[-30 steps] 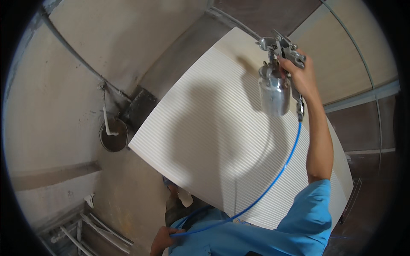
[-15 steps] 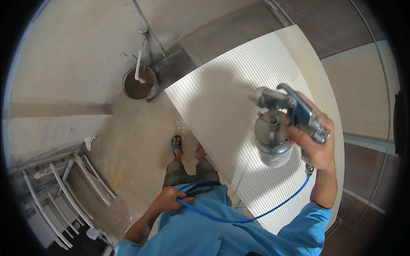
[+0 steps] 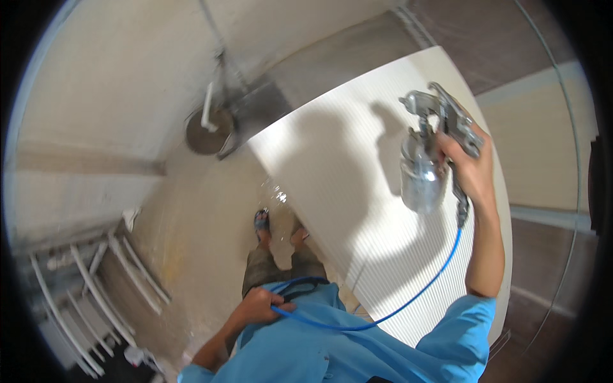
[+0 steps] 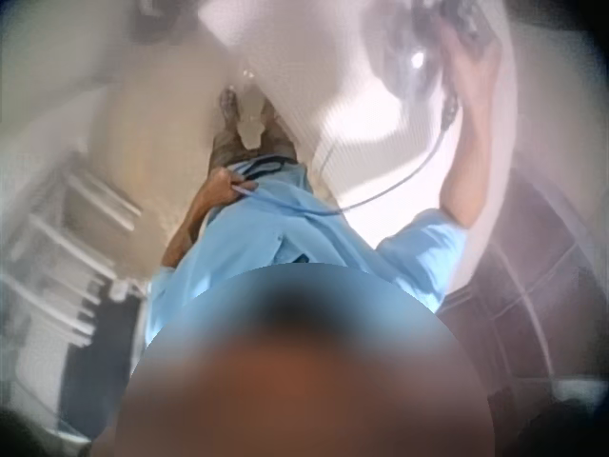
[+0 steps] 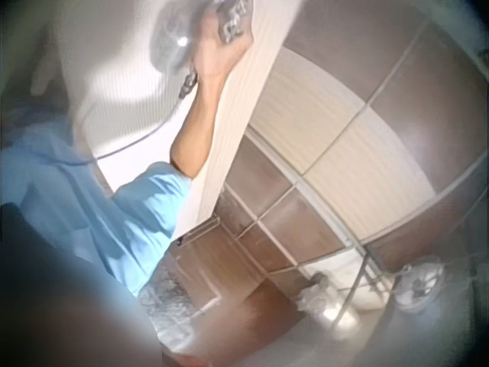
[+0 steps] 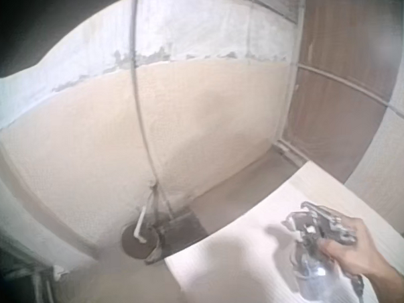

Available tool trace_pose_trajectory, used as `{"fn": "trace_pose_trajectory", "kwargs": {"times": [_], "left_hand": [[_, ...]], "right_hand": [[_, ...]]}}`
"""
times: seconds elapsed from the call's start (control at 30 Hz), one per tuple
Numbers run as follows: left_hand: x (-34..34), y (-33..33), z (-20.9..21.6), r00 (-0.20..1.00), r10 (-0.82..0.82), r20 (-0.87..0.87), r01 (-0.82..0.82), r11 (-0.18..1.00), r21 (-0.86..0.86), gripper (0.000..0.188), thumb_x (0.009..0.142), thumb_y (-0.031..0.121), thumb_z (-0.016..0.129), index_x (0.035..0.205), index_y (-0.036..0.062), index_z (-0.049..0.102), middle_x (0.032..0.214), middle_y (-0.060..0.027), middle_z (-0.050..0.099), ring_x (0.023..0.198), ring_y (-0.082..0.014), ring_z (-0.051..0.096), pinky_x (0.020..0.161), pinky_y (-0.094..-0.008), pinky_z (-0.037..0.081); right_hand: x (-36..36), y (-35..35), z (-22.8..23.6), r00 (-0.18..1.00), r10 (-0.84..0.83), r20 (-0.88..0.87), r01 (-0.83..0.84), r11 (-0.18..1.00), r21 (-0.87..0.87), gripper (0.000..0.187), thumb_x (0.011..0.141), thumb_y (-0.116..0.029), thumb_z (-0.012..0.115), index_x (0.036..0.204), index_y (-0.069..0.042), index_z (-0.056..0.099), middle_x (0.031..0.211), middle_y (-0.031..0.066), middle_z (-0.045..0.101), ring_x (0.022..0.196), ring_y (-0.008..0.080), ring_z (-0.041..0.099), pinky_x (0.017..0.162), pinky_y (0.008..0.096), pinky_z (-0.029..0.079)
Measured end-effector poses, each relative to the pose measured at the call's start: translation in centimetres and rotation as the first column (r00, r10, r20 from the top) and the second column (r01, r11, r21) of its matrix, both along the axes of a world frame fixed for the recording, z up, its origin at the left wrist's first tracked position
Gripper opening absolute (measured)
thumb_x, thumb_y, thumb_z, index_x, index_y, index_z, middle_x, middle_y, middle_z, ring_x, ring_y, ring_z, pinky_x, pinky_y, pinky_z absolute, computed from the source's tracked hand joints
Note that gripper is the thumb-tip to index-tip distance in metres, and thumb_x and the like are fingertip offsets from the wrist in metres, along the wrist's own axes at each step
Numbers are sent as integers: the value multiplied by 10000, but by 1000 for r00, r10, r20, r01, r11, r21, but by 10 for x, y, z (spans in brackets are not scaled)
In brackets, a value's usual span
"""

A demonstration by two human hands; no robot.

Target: The person uses a blue-handled tool to scrape or clean a large white ribbed panel, then switches to a spray gun to apply a coating across the surface. The person moves around the panel to cover different areas.

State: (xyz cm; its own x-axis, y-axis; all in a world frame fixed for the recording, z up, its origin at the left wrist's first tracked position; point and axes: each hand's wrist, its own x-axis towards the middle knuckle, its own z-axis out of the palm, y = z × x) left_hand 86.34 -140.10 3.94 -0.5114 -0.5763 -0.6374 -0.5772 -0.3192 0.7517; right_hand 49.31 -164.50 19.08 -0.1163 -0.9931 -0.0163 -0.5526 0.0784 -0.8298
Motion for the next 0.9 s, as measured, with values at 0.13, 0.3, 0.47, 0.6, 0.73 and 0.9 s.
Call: {"fn": "trace_pose_trajectory", "kwargs": {"times": [0.13,0.3,0.47,0.6,0.73,0.9], "left_hand": [[-14,-9,14,997,-71,16,67,984,164,481,868,438,795,684,13,667,575,-140,535,535,-198,459,571,-379,424],[-30,-32,24,988,-152,-1,147,952,268,361,854,368,815,855,22,712,725,-148,678,617,-195,550,658,-353,482],[-51,-61,22,993,-91,-77,108,957,269,291,846,298,807,903,26,721,788,-137,717,711,-208,646,730,-328,519],[-69,-74,26,994,-75,-77,95,948,302,291,845,301,808,899,29,721,784,-135,717,706,-207,644,725,-331,518],[-72,-89,34,995,-67,-79,89,939,332,291,845,304,809,896,31,722,780,-132,716,701,-207,642,721,-333,518],[-58,-106,37,996,-90,-16,90,937,337,291,845,308,810,891,34,722,774,-128,715,695,-206,639,715,-337,517]], "right_hand": [[-64,-48,-5,993,-29,-119,20,997,-79,582,864,-103,614,1439,-21,568,720,21,598,615,109,544,610,291,461],[-127,-133,-12,967,-161,-198,136,982,-133,584,837,-97,606,1418,-33,594,690,26,598,595,123,547,609,306,466],[-191,-205,-37,908,-264,-326,189,951,-244,603,816,-134,619,1414,-61,603,804,127,695,706,214,661,734,366,522],[-219,-240,-50,867,-337,-367,193,906,-376,621,803,-169,626,1418,-83,599,949,224,734,860,326,712,864,416,526],[-213,-240,-42,865,-312,-392,191,929,-317,614,817,-150,623,1427,-84,593,888,186,729,767,276,697,812,399,534],[-174,-194,-21,974,-161,-159,136,978,-157,568,847,-104,623,1410,-33,597,730,45,631,601,138,562,651,314,482]]}}
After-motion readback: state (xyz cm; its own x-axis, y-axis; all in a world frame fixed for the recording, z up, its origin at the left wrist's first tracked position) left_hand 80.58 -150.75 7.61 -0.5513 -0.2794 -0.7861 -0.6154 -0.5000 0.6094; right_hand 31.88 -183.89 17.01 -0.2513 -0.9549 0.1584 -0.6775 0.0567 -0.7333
